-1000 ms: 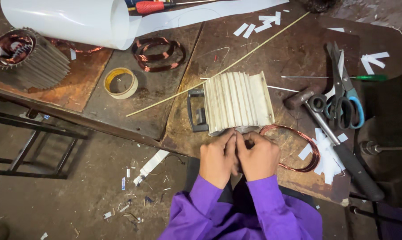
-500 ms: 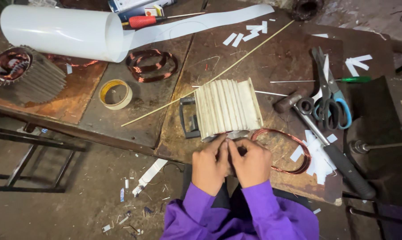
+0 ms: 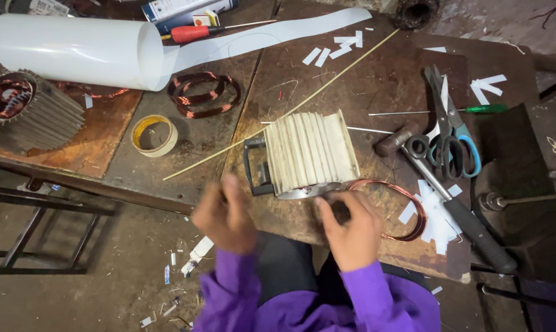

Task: The person winds copper wire around a slotted metal component, likely a motor stator, using their hands to guide the wire into the slots. They repeatedly adjust the component and use a hammer to tap the wire into place.

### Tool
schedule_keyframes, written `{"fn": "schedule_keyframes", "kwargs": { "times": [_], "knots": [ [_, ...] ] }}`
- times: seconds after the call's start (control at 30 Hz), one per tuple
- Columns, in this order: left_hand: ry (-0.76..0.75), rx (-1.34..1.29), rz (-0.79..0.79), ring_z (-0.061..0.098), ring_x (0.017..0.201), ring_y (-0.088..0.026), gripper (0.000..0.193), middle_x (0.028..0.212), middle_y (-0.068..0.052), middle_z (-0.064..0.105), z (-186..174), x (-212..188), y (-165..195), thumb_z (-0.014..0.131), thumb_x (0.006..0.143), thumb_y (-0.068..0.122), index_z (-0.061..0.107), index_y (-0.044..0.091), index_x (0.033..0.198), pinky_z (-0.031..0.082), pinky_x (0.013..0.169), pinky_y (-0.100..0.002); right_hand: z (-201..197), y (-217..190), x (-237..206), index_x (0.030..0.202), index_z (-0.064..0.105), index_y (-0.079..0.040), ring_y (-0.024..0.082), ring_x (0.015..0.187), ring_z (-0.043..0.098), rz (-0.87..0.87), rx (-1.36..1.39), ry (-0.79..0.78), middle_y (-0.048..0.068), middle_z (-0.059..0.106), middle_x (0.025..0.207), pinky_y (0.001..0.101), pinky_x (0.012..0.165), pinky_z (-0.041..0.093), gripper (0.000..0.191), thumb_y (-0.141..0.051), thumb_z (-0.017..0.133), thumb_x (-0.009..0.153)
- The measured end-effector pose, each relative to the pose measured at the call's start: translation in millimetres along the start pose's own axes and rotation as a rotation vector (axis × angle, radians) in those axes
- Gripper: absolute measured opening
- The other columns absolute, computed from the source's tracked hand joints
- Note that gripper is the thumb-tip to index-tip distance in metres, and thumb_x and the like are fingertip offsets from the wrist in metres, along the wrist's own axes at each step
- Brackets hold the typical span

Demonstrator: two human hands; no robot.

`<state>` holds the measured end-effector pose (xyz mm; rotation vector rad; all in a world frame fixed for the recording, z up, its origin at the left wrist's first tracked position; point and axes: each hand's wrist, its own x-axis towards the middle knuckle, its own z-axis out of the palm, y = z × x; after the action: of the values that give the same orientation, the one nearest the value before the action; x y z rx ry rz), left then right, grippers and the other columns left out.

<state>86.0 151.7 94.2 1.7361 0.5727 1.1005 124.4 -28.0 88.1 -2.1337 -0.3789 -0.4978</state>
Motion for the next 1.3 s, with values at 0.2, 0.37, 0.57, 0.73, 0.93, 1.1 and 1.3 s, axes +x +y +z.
{"fn": "schedule_keyframes", "kwargs": {
  "times": [0.2,0.37,0.57,0.73,0.93,1.1,1.3],
  "knots": [
    [-0.475,-0.19,0.116,0.064,0.111,-0.02,0.04,0.114,-0.013,0.072,39,95,-23,0.06,0.104,0.032,0.072,-0.004,0.116,0.048,0.1,-0.035,-23,-29,-28,0.108,0.082,-0.007,0.025,0.094,0.074,0.617,0.263,-0.227,0.006,0.073,0.113,0.0387,0.077,0.056,0.025,-0.022,0.082,0.087],
    [-0.464,-0.451,-0.242,0.067,0.112,-0.024,0.054,0.119,-0.012,0.074,43,61,-33,0.043,0.106,0.042,0.07,-0.001,0.122,0.051,0.097,-0.036,-13,-71,-32,0.151,0.033,0.011,0.034,0.138,0.046,0.153,0.416,-0.235,0.027,0.047,0.148,0.0393,0.109,0.035,0.085,-0.02,0.077,0.086],
    [-0.107,-0.47,-0.073,0.057,0.134,-0.034,0.062,0.146,-0.025,0.057,8,-61,21,0.047,0.109,0.042,0.051,-0.008,0.145,0.042,0.116,-0.043,9,-84,34,0.146,0.043,0.004,0.025,0.122,0.06,0.461,0.798,-0.107,0.019,0.063,0.134,0.0344,0.104,0.046,0.064,-0.036,0.058,0.098],
    [-0.402,-0.215,0.112,0.026,0.159,-0.051,0.094,0.172,-0.039,0.016,4,-106,41,0.049,0.1,0.069,0.039,-0.005,0.156,0.024,0.129,-0.06,43,-40,119,0.11,0.07,-0.008,0.023,0.084,0.073,0.245,0.177,-0.366,0.014,0.075,0.089,0.0363,0.081,0.053,0.04,-0.045,0.059,0.097],
    [-0.638,-0.268,0.034,0.014,0.164,-0.054,0.102,0.172,-0.042,0.0,-2,-106,30,0.054,0.095,0.077,0.042,0.0,0.162,0.024,0.134,-0.061,57,-12,155,0.11,0.07,-0.005,0.027,0.089,0.076,-0.119,0.336,-0.513,0.017,0.076,0.092,0.0388,0.081,0.054,0.04,-0.042,0.056,0.1],
    [-0.514,-0.129,0.159,0.009,0.161,-0.062,0.103,0.168,-0.049,-0.002,38,-137,53,0.079,0.082,0.063,0.048,0.001,0.159,0.021,0.128,-0.064,58,-21,163,0.108,0.072,-0.004,0.031,0.09,0.075,-0.269,0.278,-0.639,0.017,0.075,0.094,0.0406,0.081,0.055,0.039,-0.039,0.058,0.099],
    [-0.474,-0.149,0.034,0.03,0.156,-0.05,0.062,0.172,-0.037,0.021,13,-133,43,0.083,0.088,0.041,0.067,0.004,0.134,0.032,0.127,-0.058,5,-40,110,0.114,0.069,0.001,0.031,0.118,0.067,-0.343,0.282,-0.359,0.014,0.068,0.131,0.039,0.097,0.053,0.03,-0.021,0.071,0.094]
  ]
}}
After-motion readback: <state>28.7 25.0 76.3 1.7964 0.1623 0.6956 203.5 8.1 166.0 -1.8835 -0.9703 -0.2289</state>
